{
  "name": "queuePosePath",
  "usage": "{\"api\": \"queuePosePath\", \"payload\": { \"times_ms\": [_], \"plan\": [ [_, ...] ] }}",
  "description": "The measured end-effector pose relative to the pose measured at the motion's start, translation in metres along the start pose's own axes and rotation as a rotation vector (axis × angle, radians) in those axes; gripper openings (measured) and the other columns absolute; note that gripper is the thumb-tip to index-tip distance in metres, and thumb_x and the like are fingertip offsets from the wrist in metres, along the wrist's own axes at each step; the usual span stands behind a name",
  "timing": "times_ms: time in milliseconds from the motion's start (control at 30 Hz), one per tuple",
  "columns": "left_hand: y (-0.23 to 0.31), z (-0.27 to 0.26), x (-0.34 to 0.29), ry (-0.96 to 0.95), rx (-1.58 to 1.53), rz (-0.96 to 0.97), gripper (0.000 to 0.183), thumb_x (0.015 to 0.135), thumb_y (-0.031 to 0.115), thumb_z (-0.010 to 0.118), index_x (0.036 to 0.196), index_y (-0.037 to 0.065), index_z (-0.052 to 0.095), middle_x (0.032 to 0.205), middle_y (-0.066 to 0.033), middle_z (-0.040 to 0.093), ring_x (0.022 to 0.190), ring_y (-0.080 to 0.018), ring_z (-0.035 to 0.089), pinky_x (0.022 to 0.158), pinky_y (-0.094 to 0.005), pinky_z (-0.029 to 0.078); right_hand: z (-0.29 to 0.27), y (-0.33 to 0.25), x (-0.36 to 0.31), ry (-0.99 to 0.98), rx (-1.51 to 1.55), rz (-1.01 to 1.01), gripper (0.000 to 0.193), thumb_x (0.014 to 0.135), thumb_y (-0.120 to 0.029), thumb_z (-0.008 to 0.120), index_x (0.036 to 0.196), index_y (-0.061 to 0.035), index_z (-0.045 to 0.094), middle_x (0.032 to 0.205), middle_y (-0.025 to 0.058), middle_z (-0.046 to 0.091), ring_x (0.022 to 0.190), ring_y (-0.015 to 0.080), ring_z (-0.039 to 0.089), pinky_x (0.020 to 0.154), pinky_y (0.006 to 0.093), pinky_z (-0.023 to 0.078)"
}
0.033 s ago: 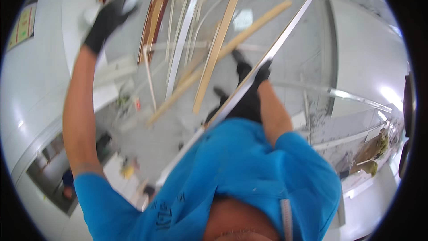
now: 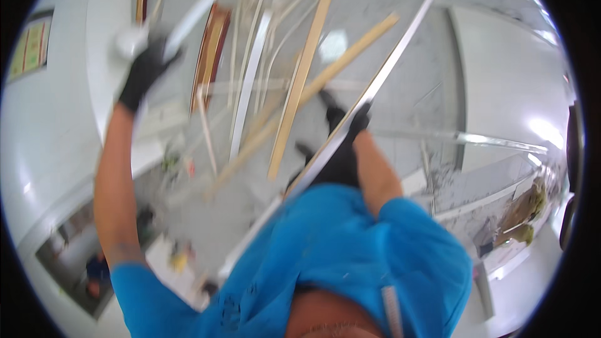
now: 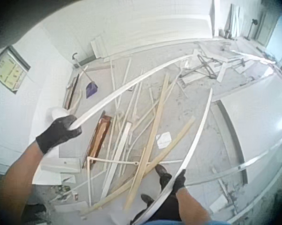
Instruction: The person applies sealant to a metal frame on the floor using a caulking gun, then stands to position and align the frame against a wall with a coworker using a laser level. The person later handles a white plastic trim piece and retrieves tools from a bag.
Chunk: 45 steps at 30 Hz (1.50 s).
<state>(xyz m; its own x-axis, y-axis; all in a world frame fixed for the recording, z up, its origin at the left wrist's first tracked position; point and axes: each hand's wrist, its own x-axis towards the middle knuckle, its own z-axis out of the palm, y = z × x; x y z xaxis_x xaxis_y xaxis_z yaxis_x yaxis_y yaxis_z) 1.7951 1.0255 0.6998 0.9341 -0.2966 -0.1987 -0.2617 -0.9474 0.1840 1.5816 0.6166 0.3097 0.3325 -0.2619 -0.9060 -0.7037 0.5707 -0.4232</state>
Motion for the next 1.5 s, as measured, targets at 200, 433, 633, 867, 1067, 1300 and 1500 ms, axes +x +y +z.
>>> {"api": "queuePosePath", "payload": {
  "times_ms": [200,433,633,867,1067,1300,1500],
  "plan": [
    [-0.018,0.012,-0.128,0.224,-0.134,-0.236,0.023,0.082,0.020,0.069,0.095,0.006,0.056,0.075,-0.0148,0.060,0.071,-0.0345,0.062,0.065,-0.0424,0.050,0.042,0.035,0.086,-0.080,0.059,0.021,0.080,0.093,-0.068,0.035,0.122,0.0035,0.058,0.104,0.0187,0.067,0.095,0.0323,0.064,0.083,0.0453,0.051],
    [-0.041,-0.008,-0.245,0.289,-0.003,-0.403,0.031,0.078,0.021,0.070,0.102,0.007,0.058,0.083,-0.0128,0.062,0.073,-0.0320,0.063,0.067,-0.0409,0.050,0.192,-0.067,0.035,-0.443,-0.715,-0.785,0.070,0.088,-0.054,0.052,0.131,0.0009,0.050,0.121,0.0179,0.056,0.111,0.0324,0.053,0.094,0.0459,0.042],
    [0.002,0.006,-0.357,0.270,0.199,-0.475,0.044,0.073,0.025,0.072,0.113,0.009,0.062,0.098,-0.0091,0.066,0.079,-0.0262,0.066,0.070,-0.0367,0.052,0.336,-0.147,-0.200,-1.087,-0.938,-2.026,0.077,0.081,-0.040,0.069,0.141,-0.0020,0.040,0.140,0.0180,0.044,0.130,0.0338,0.040,0.107,0.0480,0.031],
    [0.058,0.038,-0.476,0.185,0.502,-0.591,0.010,0.083,0.026,0.060,0.087,0.018,0.057,0.077,-0.0004,0.055,0.067,-0.0175,0.061,0.059,-0.0319,0.050,0.373,-0.099,-0.197,-1.726,-1.511,-2.117,0.066,0.078,-0.029,0.078,0.133,-0.0043,0.050,0.131,0.0194,0.054,0.121,0.0370,0.050,0.105,0.0461,0.038],
    [0.062,0.071,-0.585,0.199,0.386,-0.706,0.014,0.082,0.019,0.057,0.094,0.018,0.063,0.084,-0.0008,0.060,0.076,-0.0177,0.061,0.071,-0.0325,0.051,0.317,-0.001,-0.179,-2.024,-1.841,-1.449,0.044,0.086,-0.034,0.071,0.112,-0.0010,0.060,0.106,0.0200,0.066,0.097,0.0365,0.064,0.083,0.0436,0.051],
    [0.046,0.089,-0.703,0.351,0.980,-1.238,0.052,0.084,0.027,0.064,0.130,0.007,0.051,0.124,-0.0165,0.057,0.119,-0.0322,0.052,0.100,-0.0434,0.040,0.273,0.117,-0.218,-2.014,-1.983,-0.870,0.035,0.089,-0.034,0.067,0.102,-0.0028,0.058,0.089,0.0161,0.062,0.080,0.0288,0.060,0.068,0.0380,0.048],
    [0.188,0.327,-0.641,0.696,0.002,-1.798,0.058,0.085,0.043,0.062,0.129,0.007,0.048,0.123,-0.0168,0.058,0.114,-0.0307,0.055,0.097,-0.0438,0.042,0.385,0.311,-0.380,-2.256,-1.585,-0.936,0.028,0.091,-0.033,0.064,0.096,-0.0064,0.055,0.075,0.0089,0.057,0.062,0.0190,0.053,0.054,0.0320,0.044]
  ]
}}
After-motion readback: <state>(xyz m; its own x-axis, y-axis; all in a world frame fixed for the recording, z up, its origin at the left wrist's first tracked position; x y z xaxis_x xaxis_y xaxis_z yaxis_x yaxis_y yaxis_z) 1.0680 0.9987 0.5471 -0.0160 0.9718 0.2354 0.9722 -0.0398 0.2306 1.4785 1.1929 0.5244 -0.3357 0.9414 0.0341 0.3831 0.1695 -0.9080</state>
